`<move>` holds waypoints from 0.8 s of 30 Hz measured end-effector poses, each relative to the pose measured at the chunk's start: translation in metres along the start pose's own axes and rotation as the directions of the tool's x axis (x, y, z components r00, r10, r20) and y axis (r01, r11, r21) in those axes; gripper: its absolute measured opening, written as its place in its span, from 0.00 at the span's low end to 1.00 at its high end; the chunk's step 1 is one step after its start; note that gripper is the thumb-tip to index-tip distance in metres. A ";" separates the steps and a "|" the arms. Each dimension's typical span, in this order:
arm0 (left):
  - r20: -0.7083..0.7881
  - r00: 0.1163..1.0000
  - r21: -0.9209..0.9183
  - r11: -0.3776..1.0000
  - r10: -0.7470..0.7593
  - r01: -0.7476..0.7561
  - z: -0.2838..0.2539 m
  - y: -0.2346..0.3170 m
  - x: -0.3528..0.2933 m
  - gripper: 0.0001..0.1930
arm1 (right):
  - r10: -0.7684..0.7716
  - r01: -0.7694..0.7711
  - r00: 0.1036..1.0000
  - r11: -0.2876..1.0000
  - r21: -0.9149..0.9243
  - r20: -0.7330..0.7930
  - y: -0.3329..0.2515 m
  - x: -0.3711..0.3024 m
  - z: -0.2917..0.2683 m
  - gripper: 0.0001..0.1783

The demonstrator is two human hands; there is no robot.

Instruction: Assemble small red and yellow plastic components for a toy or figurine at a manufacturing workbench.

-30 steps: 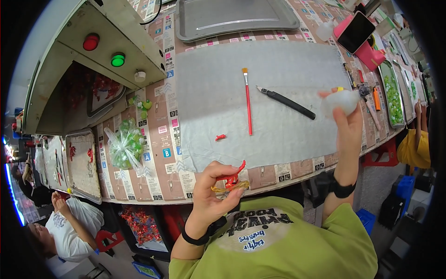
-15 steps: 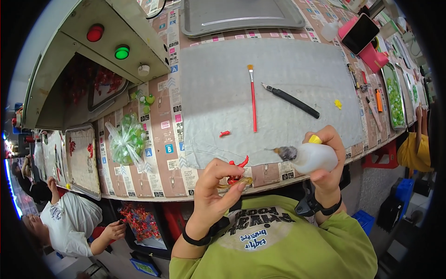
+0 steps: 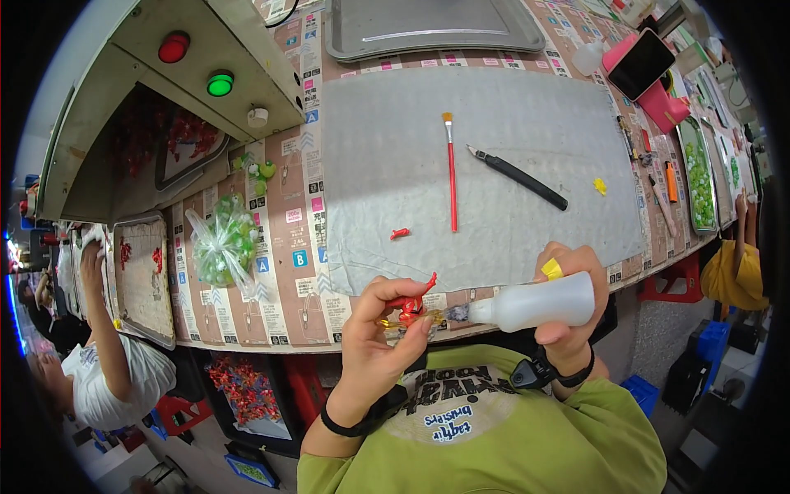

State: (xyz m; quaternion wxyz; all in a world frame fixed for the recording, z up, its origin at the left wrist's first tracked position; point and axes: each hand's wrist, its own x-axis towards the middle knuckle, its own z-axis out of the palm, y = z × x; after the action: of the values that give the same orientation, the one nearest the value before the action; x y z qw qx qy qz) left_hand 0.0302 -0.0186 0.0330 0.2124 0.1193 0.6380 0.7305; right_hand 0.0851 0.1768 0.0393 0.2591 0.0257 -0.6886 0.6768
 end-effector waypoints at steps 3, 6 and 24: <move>0.003 1.000 0.011 1.000 -0.003 0.003 0.001 0.000 0.001 0.17 | -0.032 0.036 0.998 0.996 -0.083 0.056 0.003 -0.001 -0.002 0.32; -0.007 1.000 0.030 1.000 -0.006 0.006 0.002 0.002 0.000 0.17 | -0.047 0.054 0.996 0.993 -0.101 0.077 0.004 0.000 -0.001 0.31; 0.003 1.000 0.051 0.999 0.000 0.000 0.001 0.002 0.000 0.18 | -0.031 0.035 0.998 0.995 -0.097 0.046 0.003 0.000 0.002 0.30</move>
State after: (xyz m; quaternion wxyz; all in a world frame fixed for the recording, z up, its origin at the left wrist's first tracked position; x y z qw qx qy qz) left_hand 0.0308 -0.0177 0.0356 0.2102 0.1259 0.6559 0.7140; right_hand 0.0829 0.1749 0.0368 0.2558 0.0394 -0.7259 0.6373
